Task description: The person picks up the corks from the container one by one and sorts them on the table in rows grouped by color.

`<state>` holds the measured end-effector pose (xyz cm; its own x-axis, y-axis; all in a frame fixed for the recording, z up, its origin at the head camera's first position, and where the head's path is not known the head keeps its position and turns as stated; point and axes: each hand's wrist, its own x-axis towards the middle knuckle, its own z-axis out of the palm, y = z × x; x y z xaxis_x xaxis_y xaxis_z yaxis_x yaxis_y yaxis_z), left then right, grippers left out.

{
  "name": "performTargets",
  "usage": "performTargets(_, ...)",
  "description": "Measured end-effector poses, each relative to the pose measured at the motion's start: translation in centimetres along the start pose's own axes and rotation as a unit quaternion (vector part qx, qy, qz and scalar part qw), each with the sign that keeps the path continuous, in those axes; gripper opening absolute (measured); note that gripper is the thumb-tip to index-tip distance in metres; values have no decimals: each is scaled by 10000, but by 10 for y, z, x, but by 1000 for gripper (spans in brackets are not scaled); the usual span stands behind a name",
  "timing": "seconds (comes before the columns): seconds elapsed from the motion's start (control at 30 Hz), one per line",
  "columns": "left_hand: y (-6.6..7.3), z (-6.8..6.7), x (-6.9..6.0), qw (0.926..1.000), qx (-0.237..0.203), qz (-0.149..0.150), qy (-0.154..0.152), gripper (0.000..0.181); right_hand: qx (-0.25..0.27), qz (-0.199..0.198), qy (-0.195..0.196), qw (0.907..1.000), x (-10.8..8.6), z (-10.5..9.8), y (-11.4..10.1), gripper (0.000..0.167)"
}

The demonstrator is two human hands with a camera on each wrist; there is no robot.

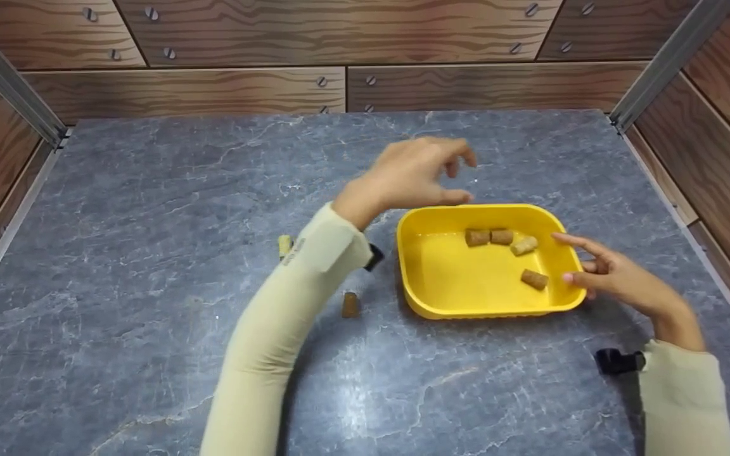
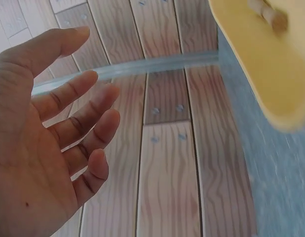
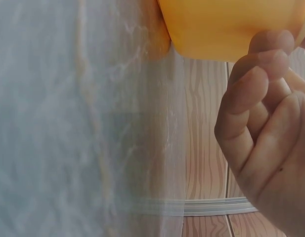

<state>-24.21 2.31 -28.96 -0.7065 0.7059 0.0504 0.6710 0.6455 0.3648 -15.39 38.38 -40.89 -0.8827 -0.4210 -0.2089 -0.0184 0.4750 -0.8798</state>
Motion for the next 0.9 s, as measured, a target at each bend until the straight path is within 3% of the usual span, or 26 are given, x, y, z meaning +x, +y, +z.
performTargets(0.17, 18, 5, 17, 9994, -189, 304, -8, 48, 0, 19, 31, 10000, -3, -2, -2, 60)
performTargets(0.3, 27, 16, 30, 9987, -299, 372, -162, 47, 30, 34, 1, 10000, -2, -1, -1, 61)
performTargets(0.7, 55, 82, 73, 9907, -598, 369, -1167, 47, 134, -51, -11, 9999, -6, -5, -2, 59)
performTargets(0.9, 54, 103, 77, 9882, -13, 379, -1481, 43, 216, -180, -88, 9996, -1, -1, -1, 59)
